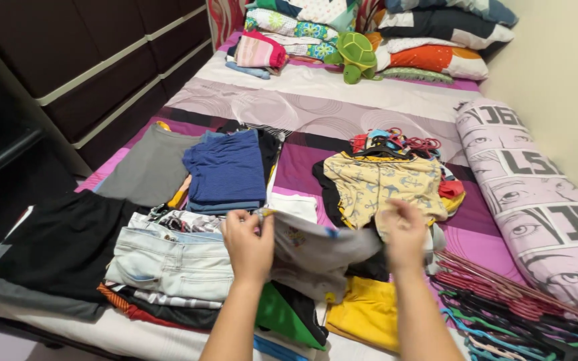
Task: Sorting and arranging various small items of clothing on a bed and using hangers.
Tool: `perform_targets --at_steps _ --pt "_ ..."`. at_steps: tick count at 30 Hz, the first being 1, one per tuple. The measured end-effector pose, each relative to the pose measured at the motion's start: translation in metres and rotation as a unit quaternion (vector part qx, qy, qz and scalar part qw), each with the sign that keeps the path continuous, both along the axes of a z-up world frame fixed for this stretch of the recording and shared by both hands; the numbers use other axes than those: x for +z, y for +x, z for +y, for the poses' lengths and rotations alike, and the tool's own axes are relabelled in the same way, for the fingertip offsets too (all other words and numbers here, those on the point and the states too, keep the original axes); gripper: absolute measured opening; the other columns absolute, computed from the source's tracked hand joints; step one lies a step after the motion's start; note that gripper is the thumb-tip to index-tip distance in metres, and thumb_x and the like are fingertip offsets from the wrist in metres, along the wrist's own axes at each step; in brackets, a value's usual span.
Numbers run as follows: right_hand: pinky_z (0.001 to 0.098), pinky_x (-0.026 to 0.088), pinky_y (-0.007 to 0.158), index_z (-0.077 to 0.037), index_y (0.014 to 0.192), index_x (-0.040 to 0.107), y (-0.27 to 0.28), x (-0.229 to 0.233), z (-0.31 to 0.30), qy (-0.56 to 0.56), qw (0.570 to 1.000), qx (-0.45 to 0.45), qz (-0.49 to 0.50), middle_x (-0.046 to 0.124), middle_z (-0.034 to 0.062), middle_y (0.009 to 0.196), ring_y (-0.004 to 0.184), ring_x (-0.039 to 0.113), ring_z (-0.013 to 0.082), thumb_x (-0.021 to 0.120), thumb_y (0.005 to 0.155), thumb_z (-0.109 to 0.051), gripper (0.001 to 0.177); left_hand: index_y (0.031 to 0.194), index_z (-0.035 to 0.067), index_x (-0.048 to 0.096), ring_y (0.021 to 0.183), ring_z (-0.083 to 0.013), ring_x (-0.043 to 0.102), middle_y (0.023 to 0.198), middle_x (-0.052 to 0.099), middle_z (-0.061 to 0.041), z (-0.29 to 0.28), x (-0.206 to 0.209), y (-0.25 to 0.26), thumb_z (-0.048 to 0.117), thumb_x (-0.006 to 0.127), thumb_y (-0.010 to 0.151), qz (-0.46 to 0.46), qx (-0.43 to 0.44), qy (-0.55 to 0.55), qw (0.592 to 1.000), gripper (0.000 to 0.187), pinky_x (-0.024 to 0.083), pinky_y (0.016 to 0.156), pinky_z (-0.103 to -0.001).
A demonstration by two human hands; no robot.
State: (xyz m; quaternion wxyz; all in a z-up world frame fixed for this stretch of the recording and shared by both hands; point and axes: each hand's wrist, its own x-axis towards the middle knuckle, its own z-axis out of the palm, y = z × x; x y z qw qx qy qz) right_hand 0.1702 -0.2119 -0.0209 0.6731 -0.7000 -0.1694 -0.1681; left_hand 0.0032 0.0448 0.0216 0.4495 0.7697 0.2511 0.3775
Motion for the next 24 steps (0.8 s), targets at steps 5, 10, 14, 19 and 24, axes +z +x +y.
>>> perform_targets --at_steps 5,10,14,19,24 --pt "0.0314 0.059 0.081 -0.004 0.115 0.069 -0.088 0.017 0.077 -0.160 0.849 0.417 0.283 0.076 0.0081 0.102 0.092 0.073 0.0178 0.069 0.087 -0.009 0.028 0.087 0.002 0.065 0.105 -0.0377 0.059 0.112 0.064 -0.019 -0.022 0.019 -0.003 0.016 0.069 0.086 -0.134 -0.015 0.273 0.952 0.015 0.048 0.091 -0.045" --pt "0.0403 0.049 0.095 0.005 0.137 0.053 -0.123 0.027 0.113 -0.181 0.928 0.279 -0.167 0.062 0.0234 0.130 0.119 0.060 0.0327 0.071 0.089 -0.001 0.051 0.099 -0.006 0.061 0.107 -0.0441 0.058 0.118 0.059 -0.027 -0.042 0.040 -0.006 0.002 0.054 0.089 -0.122 -0.229 0.188 0.947 0.014 0.049 0.096 -0.047" --pt "0.0295 0.059 0.077 -0.002 0.121 0.063 -0.122 0.061 0.099 -0.092 0.993 0.071 0.007 0.071 0.0135 0.103 0.091 0.071 0.0216 0.067 0.091 -0.010 0.031 0.090 -0.005 0.060 0.090 -0.0436 0.060 0.096 0.060 -0.024 -0.046 0.091 0.002 0.006 0.059 0.092 -0.128 -0.146 0.189 0.963 0.011 0.050 0.080 -0.048" --pt "0.0299 0.056 0.087 0.001 0.125 0.062 -0.121 0.096 0.074 -0.070 0.983 -0.001 -0.170 0.068 0.0150 0.114 0.100 0.071 0.0228 0.065 0.096 -0.009 0.031 0.085 0.000 0.065 0.081 -0.0397 0.064 0.086 0.064 -0.018 -0.056 0.149 0.022 0.013 0.066 0.090 -0.142 -0.106 0.245 0.953 0.015 0.052 0.073 -0.047" --pt "0.0400 0.054 0.088 -0.001 0.117 0.067 -0.100 0.084 0.063 -0.204 0.950 0.120 -0.206 0.069 0.0194 0.112 0.102 0.067 0.0343 0.077 0.083 -0.018 0.039 0.086 0.006 0.074 0.083 -0.0371 0.070 0.085 0.071 -0.017 -0.066 0.191 0.030 0.025 0.070 0.090 -0.118 -0.117 0.269 0.949 0.020 0.056 0.076 -0.046"
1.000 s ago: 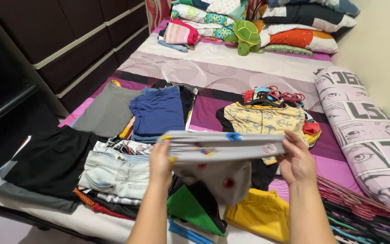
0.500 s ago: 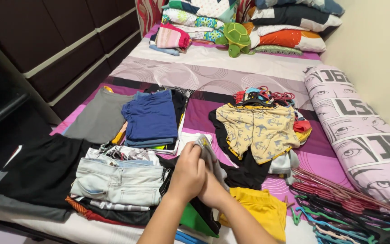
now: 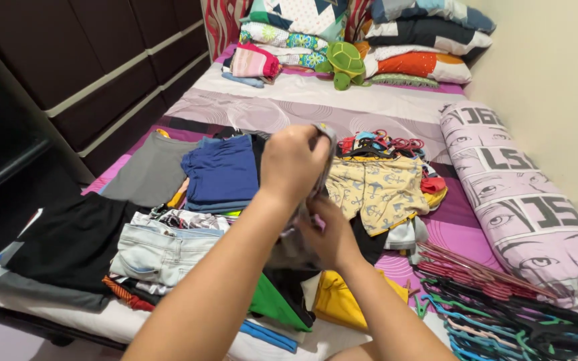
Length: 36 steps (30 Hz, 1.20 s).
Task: Sorting and arranging various small items of clothing on a bed and using hangers.
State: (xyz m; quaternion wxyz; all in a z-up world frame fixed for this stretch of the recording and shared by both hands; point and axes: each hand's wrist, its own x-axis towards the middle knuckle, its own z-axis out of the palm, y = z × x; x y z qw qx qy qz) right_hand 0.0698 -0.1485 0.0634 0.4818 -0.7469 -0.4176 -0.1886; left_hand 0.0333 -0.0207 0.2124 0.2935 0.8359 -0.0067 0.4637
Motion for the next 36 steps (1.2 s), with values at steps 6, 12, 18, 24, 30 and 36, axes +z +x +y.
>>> perform_targets --at_steps 6,12,18,24,30,36 --pt "0.0427 0.056 0.080 -0.011 0.095 0.075 0.010 0.018 -0.054 -0.235 0.955 -0.072 0.166 0.073 0.0136 0.090 0.086 0.072 0.0319 0.081 0.075 -0.039 0.035 0.084 0.011 0.077 0.081 -0.0366 0.073 0.084 0.075 -0.017 0.061 0.019 0.015 0.037 0.074 0.083 0.087 0.187 0.017 0.978 0.026 0.057 0.074 -0.050" --pt "0.0482 0.053 0.085 -0.004 0.093 0.069 0.034 0.093 -0.100 -0.197 0.953 -0.193 -0.122 0.065 0.0174 0.092 0.094 0.066 0.0377 0.076 0.077 -0.019 0.023 0.093 0.007 0.073 0.084 -0.0406 0.072 0.089 0.074 -0.020 0.109 -0.010 0.012 0.025 0.067 0.084 0.132 0.263 0.108 0.950 0.021 0.057 0.074 -0.052" --pt "0.0406 0.053 0.099 0.002 0.113 0.061 -0.009 0.156 -0.082 0.082 0.979 -0.019 -0.188 0.058 0.0133 0.119 0.110 0.063 0.0312 0.061 0.081 0.006 0.033 0.098 0.009 0.075 0.094 -0.0405 0.071 0.098 0.074 -0.019 0.090 -0.021 0.031 0.019 0.066 0.087 0.195 0.174 0.077 0.962 0.018 0.056 0.084 -0.052" --pt "0.0345 0.053 0.080 -0.002 0.105 0.067 0.020 0.165 -0.088 -0.012 0.977 0.162 0.136 0.069 0.0124 0.098 0.087 0.068 0.0213 0.067 0.090 -0.003 0.016 0.105 0.006 0.076 0.098 -0.0416 0.068 0.102 0.072 -0.023 0.099 -0.028 0.059 0.007 0.075 0.058 0.197 0.095 0.073 0.973 0.047 0.055 0.084 -0.050" --pt "0.0446 0.044 0.097 -0.022 0.095 0.080 0.023 0.182 -0.099 -0.583 0.788 -0.055 -0.191 0.068 0.0019 0.100 0.101 0.064 0.0205 0.072 0.094 -0.053 0.032 0.096 -0.002 0.075 0.100 -0.0424 0.069 0.105 0.071 -0.029 0.121 -0.012 0.058 0.026 0.078 0.076 0.276 0.222 -0.050 0.934 0.035 0.055 0.090 -0.048" --pt "0.0501 0.036 0.103 -0.010 0.095 0.076 0.044 0.161 -0.125 -0.308 0.923 0.025 -0.231 0.071 0.0045 0.097 0.103 0.064 0.0239 0.071 0.081 -0.025 0.020 0.085 -0.002 0.067 0.074 -0.0293 0.070 0.080 0.073 -0.018 0.163 -0.041 0.095 0.014 0.071 0.068 0.052 0.130 -0.205 0.969 0.023 0.055 0.070 -0.039"
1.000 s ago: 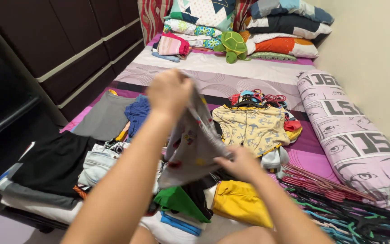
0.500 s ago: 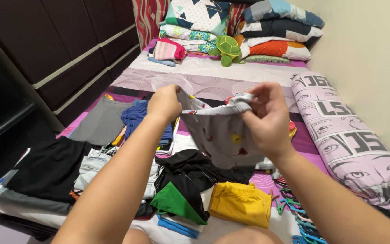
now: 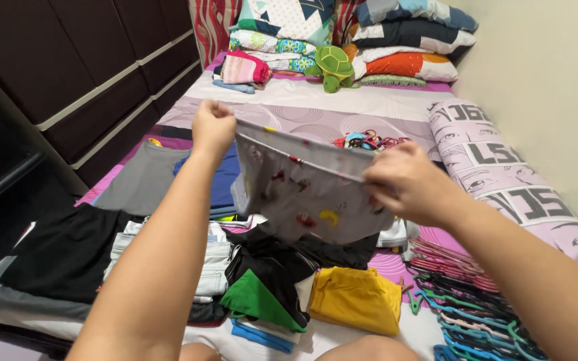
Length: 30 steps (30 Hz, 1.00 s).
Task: Sorting and arranging various small items of clothing on a bed and using hangers.
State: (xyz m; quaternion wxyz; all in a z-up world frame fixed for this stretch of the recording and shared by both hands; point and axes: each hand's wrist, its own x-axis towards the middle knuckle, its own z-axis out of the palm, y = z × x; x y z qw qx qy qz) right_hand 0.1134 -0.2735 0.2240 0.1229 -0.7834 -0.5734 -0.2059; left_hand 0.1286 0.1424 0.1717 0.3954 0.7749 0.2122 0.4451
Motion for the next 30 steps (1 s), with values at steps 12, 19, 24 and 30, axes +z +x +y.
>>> perform_targets --at_steps 12,19,24,30 --pt "0.0322 0.052 0.072 0.000 0.090 0.077 0.023 0.009 -0.029 0.235 0.966 -0.071 0.077 0.068 0.0092 0.108 0.083 0.065 0.0179 0.080 0.087 -0.016 0.016 0.079 0.005 0.062 0.070 -0.0062 0.047 0.074 0.054 0.004 -0.026 0.016 -0.028 0.015 0.050 0.091 -0.059 -0.391 -0.129 0.909 0.020 0.038 0.063 -0.023" --pt "0.0302 0.051 0.068 0.002 0.092 0.078 0.049 0.019 -0.072 0.174 0.927 -0.133 0.303 0.072 0.0085 0.085 0.077 0.063 0.0135 0.079 0.090 -0.015 0.017 0.094 0.013 0.070 0.072 -0.0043 0.060 0.080 0.068 0.003 -0.065 0.075 -0.092 0.020 0.078 0.080 0.169 -0.402 -0.053 0.898 0.018 0.048 0.065 -0.024" --pt "0.0274 0.052 0.076 -0.002 0.106 0.073 0.042 0.021 -0.083 0.275 0.776 -0.013 0.567 0.071 0.0027 0.093 0.087 0.065 0.0116 0.070 0.091 -0.009 0.017 0.104 0.002 0.075 0.085 -0.0072 0.070 0.093 0.077 0.000 -0.055 0.064 -0.095 0.026 0.076 0.087 0.184 -0.544 -0.197 0.795 0.029 0.056 0.079 -0.027" --pt "0.0345 0.044 0.062 -0.014 0.111 0.072 0.121 -0.124 -0.017 0.223 0.626 -0.282 0.692 0.068 0.0066 0.105 0.090 0.061 0.0244 0.056 0.095 -0.012 0.024 0.120 0.000 0.069 0.111 -0.0389 0.065 0.128 0.068 -0.019 -0.079 -0.064 -0.018 0.045 0.069 0.088 0.271 -0.240 -0.347 0.865 0.056 0.055 0.077 -0.060"
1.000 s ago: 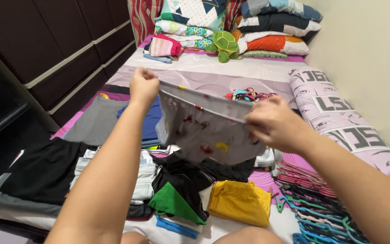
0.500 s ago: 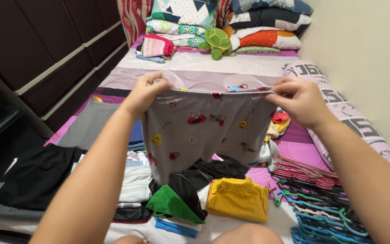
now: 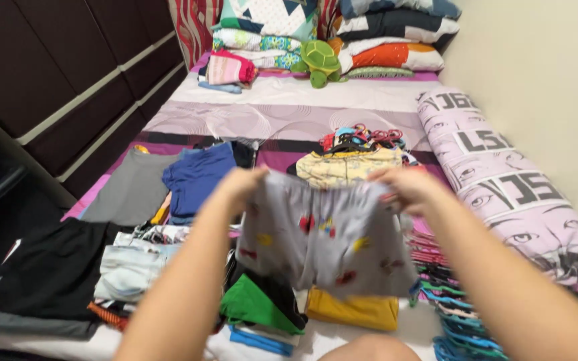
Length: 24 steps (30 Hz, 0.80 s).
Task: Sorting and arranging various small items of clothing on a bed and using hangers.
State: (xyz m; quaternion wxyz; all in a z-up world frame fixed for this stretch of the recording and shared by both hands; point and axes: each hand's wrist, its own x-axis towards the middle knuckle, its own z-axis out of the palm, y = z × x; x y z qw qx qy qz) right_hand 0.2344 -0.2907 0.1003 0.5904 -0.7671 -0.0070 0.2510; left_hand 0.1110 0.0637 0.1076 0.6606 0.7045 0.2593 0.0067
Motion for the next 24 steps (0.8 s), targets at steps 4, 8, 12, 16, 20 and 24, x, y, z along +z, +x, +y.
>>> perform_targets --at_steps 4,8,12,16,20,24 --pt "0.0374 0.066 0.080 -0.003 0.110 0.071 -0.071 0.034 0.044 0.214 0.968 0.009 0.131 0.073 0.0121 0.104 0.091 0.076 0.0215 0.056 0.093 -0.009 0.024 0.119 -0.002 0.073 0.106 -0.0256 0.066 0.115 0.072 -0.016 -0.035 -0.046 0.021 0.047 0.069 0.094 -0.061 -0.040 0.039 0.997 0.056 0.051 0.082 -0.040" --pt "0.0333 0.061 0.072 -0.004 0.104 0.078 -0.105 0.050 0.065 0.101 0.969 0.117 -0.195 0.077 0.0108 0.092 0.078 0.074 0.0182 0.067 0.089 -0.011 0.020 0.110 -0.005 0.078 0.078 -0.0122 0.056 0.085 0.068 -0.004 -0.077 -0.001 -0.018 0.045 0.063 0.099 -0.180 -0.168 0.097 0.964 0.053 0.047 0.067 -0.031" --pt "0.0316 0.057 0.077 -0.006 0.098 0.078 -0.128 0.074 0.075 -0.071 0.890 0.054 -0.447 0.077 0.0108 0.090 0.081 0.073 0.0187 0.074 0.090 -0.024 0.021 0.108 -0.006 0.071 0.071 -0.0119 0.059 0.081 0.066 -0.004 -0.086 0.016 -0.029 0.042 0.059 0.105 -0.218 -0.251 0.021 0.943 0.049 0.049 0.063 -0.029" --pt "0.0359 0.053 0.086 -0.005 0.092 0.079 -0.116 0.072 0.059 -0.130 0.833 0.072 -0.532 0.069 0.0158 0.098 0.096 0.066 0.0240 0.079 0.086 -0.029 0.025 0.114 -0.001 0.068 0.089 -0.0061 0.063 0.101 0.071 0.000 -0.089 0.030 -0.041 0.024 0.074 0.090 -0.306 -0.316 0.066 0.895 0.035 0.055 0.079 -0.026" --pt "0.0447 0.045 0.096 -0.005 0.092 0.078 -0.084 0.047 0.024 -0.041 0.722 0.293 -0.625 0.064 0.0209 0.122 0.114 0.059 0.0349 0.079 0.092 -0.036 0.031 0.116 0.000 0.071 0.097 -0.0057 0.065 0.105 0.073 0.001 -0.068 0.018 -0.031 0.018 0.063 0.098 -0.288 -0.320 0.030 0.902 0.027 0.054 0.087 -0.025" --pt "0.0354 0.053 0.083 -0.008 0.102 0.073 -0.110 0.072 0.005 -0.254 0.810 0.309 -0.430 0.071 0.0093 0.095 0.091 0.069 0.0226 0.081 0.082 -0.044 0.042 0.116 0.000 0.073 0.103 -0.0060 0.066 0.108 0.075 0.002 -0.059 0.005 -0.029 0.017 0.062 0.098 -0.277 -0.336 0.003 0.900 0.027 0.051 0.094 -0.024"
